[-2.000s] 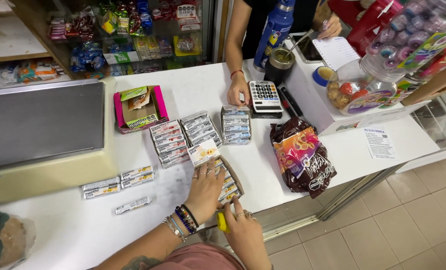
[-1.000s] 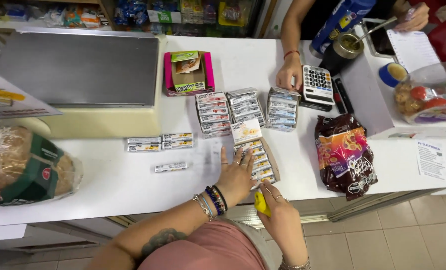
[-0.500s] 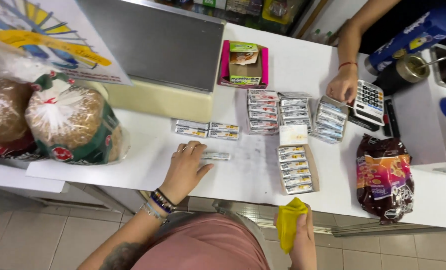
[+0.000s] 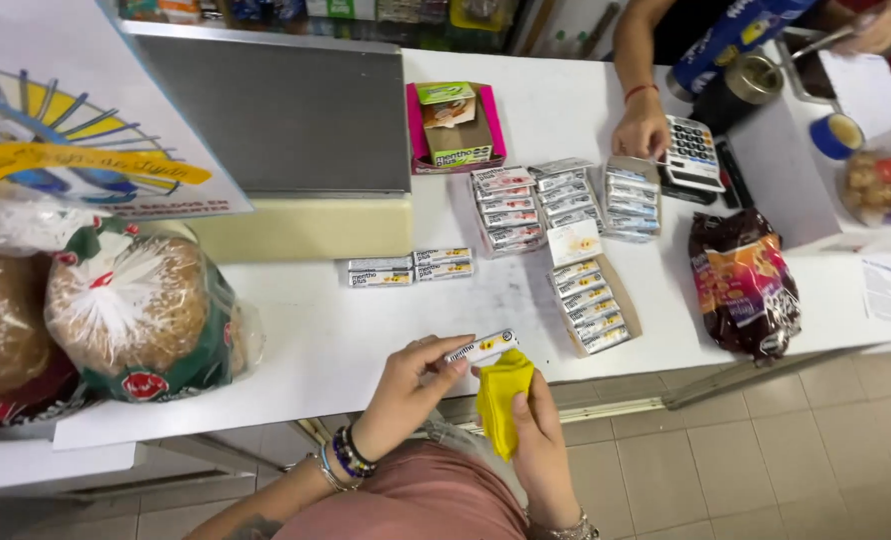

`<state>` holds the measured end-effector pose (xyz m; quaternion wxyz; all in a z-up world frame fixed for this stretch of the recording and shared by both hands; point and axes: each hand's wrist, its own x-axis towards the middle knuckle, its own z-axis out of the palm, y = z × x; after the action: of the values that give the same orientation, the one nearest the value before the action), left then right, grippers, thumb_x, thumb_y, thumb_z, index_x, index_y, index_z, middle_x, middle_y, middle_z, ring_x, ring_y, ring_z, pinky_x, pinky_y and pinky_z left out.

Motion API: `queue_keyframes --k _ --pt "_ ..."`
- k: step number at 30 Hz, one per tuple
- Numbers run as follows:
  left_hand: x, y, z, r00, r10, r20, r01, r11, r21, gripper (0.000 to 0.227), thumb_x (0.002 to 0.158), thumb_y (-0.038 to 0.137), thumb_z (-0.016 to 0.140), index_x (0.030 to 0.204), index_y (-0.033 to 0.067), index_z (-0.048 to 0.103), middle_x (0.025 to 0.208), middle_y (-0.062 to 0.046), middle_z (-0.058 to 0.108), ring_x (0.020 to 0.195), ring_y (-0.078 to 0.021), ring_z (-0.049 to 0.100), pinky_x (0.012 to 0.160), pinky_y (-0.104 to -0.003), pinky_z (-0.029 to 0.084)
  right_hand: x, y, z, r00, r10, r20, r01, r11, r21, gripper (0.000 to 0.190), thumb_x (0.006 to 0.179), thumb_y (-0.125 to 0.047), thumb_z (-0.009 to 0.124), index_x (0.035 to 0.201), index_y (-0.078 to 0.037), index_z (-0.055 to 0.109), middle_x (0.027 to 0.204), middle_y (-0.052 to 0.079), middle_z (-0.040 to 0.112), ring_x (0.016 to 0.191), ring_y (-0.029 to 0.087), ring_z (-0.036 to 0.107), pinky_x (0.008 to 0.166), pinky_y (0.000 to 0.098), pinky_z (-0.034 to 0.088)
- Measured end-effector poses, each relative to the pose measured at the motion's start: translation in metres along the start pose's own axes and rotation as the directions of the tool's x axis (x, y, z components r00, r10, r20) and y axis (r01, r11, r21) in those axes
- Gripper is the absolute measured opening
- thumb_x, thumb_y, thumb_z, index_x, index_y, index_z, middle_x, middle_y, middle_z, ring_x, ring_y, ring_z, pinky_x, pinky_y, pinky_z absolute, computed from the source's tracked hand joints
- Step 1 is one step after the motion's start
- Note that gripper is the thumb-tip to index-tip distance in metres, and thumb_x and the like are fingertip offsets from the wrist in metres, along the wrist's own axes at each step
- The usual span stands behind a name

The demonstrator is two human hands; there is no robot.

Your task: The person wipes small white packages with a yellow cloth at a store counter. They pick up each package, wipe it, and place it into a cardboard box. The person repeats this process for several packages while a cashier operates a calculator in the background.

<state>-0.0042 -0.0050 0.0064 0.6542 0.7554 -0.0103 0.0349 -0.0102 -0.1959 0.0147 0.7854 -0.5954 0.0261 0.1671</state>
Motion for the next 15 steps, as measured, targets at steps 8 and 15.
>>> queue_keyframes --k 8,15 --pt "-0.007 0.007 -0.020 0.855 0.293 0.428 -0.413 0.884 0.219 0.065 0.089 0.035 0.076 0.143 0.0060 0.054 0.106 -0.008 0.064 0.091 -0.0227 0.060 0.079 -0.037 0.052 -0.007 0.045 0.004 0.986 0.071 -0.149 -0.034 0.971 0.238 0.042 0.095 -0.011 0.063 0.135 -0.003 0.057 0.101 0.016 0.063 0.081 0.027 0.061 0.063 0.0370 0.049" --pt "0.009 0.029 -0.041 0.746 0.447 0.493 -0.526 0.850 0.027 0.055 0.073 0.034 0.093 0.109 0.0117 0.058 0.161 -0.018 0.038 0.133 -0.0333 0.059 0.107 -0.048 0.051 -0.011 0.066 0.001 0.995 0.092 -0.037 -0.072 0.930 0.361 0.041 0.088 -0.010 0.073 0.124 0.003 0.059 0.103 0.018 0.072 0.081 0.027 0.070 0.059 0.0348 0.057"
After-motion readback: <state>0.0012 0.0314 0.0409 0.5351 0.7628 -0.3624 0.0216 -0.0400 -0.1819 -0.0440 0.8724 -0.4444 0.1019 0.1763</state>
